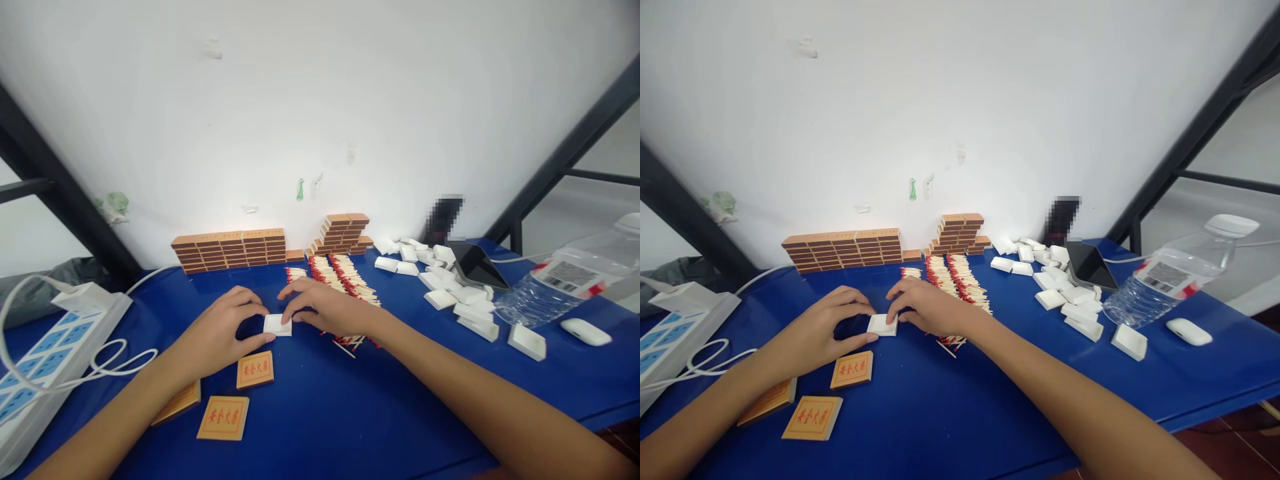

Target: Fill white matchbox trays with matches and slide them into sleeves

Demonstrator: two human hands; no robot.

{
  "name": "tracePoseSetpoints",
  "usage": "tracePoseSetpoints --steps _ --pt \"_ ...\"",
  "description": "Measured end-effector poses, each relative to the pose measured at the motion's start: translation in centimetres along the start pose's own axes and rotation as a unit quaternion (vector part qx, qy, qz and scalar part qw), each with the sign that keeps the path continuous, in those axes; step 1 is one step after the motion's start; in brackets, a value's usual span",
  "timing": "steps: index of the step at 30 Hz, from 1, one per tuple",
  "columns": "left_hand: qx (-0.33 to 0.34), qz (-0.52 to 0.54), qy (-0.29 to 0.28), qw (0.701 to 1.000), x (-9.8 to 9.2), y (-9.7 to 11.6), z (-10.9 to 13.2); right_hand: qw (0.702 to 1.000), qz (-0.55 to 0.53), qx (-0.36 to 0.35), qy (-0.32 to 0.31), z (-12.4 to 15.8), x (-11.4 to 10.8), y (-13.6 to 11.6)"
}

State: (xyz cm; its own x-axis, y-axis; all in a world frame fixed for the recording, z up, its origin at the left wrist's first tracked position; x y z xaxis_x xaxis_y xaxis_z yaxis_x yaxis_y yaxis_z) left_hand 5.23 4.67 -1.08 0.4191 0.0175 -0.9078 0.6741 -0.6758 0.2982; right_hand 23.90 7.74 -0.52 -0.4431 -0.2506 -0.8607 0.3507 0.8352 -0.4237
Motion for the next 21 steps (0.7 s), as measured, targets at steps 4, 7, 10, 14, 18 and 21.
tracePoseSetpoints --steps 4,7,10,14,18,21 --pt "0.003 -0.005 0.013 1.0 -0.3 0.2 -0.2 0.983 0.132 0.107 0.067 -0.4 -1.5 2.6" --pt "0.009 -0.018 0.018 1.0 -0.5 0.2 -0.2 0.965 0.194 0.159 0.076 -0.7 -1.9 4.3" --pt "0.02 -0.027 0.028 0.999 -0.7 0.3 -0.2 0.957 0.221 0.177 0.068 -1.1 -1.7 5.1" --pt "0.036 -0.042 0.044 0.997 -0.9 0.5 -0.2 0.95 0.244 0.188 0.049 -1.4 -1.3 5.6" --pt "0.045 -0.052 0.054 0.996 -1.0 0.7 -0.1 0.949 0.253 0.188 0.032 -1.3 -1.1 5.7" --pt "0.049 -0.051 0.059 0.996 -1.1 0.8 -0.2 0.947 0.264 0.181 0.024 -1.3 -0.9 5.4"
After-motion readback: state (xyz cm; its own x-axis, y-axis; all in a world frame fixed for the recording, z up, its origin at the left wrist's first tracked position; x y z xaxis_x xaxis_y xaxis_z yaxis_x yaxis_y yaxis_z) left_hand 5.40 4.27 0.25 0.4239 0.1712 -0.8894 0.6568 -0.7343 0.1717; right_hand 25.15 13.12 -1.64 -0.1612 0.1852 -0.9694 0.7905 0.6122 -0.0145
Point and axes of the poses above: each hand's wrist, its own z-axis away from the middle knuckle, its own x-axis out of the palm, y = z × x, the point moved 6 cm from there along -z, towards the middle knuckle, and after that the axes turned 3 degrees about z, right-handed, at the moved point
